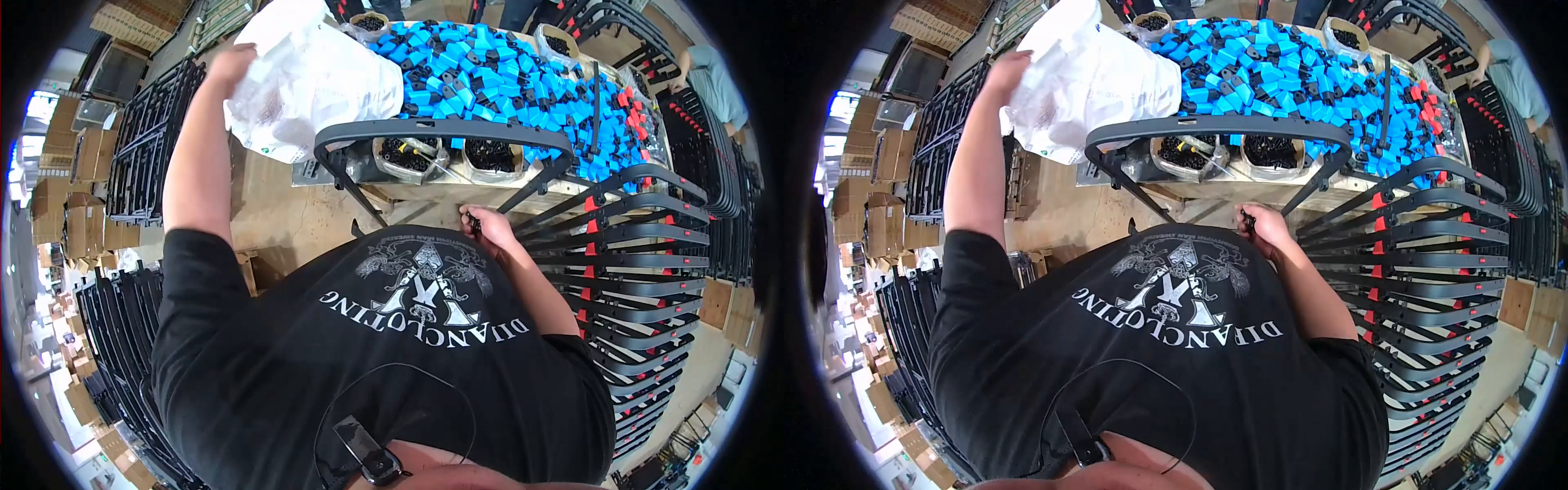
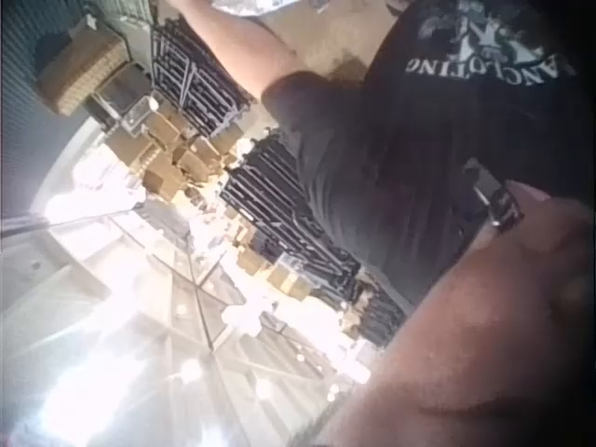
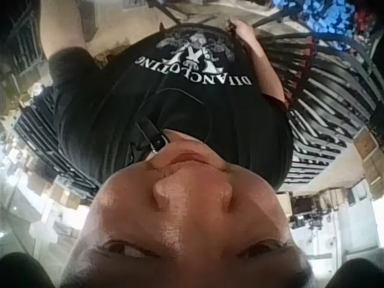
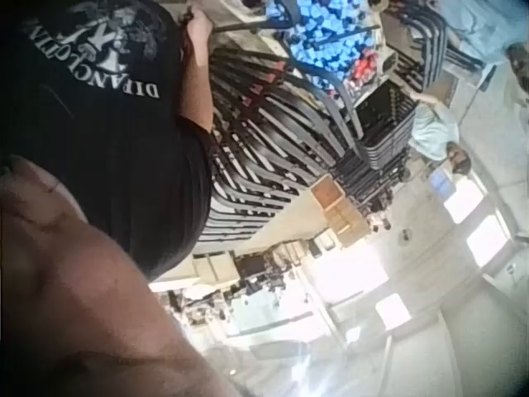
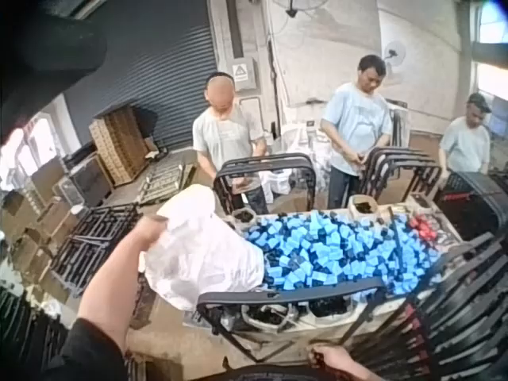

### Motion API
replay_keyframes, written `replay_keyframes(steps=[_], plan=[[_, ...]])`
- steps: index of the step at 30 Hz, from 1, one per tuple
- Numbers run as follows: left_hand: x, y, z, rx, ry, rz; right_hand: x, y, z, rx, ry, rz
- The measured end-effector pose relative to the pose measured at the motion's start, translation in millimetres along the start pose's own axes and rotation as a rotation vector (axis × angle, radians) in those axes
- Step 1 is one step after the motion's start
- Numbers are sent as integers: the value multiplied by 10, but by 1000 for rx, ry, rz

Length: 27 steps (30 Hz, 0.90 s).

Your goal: Attaching red plastic end caps to metal furniture frames using a small mallet.

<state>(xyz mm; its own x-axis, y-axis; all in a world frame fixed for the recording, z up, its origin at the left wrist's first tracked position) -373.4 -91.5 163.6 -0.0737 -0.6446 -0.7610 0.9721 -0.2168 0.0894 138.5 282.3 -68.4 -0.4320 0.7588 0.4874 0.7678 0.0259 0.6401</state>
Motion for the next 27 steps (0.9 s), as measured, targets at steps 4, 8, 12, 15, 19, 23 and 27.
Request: replay_keyframes(steps=[4,8,12,15,19,23,27], plan=[[398,-124,-986,343,-320,231,-98,13,69,-153,136,44],[436,-106,-1493,373,-799,114,-213,116,261,-195,138,110],[219,-125,-1418,640,-1149,-71,-317,397,455,-291,50,176],[140,-180,-1426,505,-1041,-2,-479,503,674,-367,95,241],[459,-313,-1472,712,-1195,-280,-473,642,537,-380,368,340],[137,-143,-1442,764,-1277,-264,-557,687,502,-381,860,523],[349,-298,-1165,257,-976,-566,-509,637,303,-505,207,278]])
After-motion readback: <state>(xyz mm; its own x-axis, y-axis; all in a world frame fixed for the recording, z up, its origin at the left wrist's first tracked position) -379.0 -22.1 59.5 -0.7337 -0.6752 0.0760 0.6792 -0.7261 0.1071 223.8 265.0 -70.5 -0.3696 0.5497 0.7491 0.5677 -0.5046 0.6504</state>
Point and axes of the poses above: each hand's wrist, its own y-axis away from the middle knuckle, its own z-axis out of the back of the hand, x = y × z, the point moved 3 cm from there along -y, towards the middle knuckle, and after that the axes turned 7 degrees about -y, right-handed, at the moved point
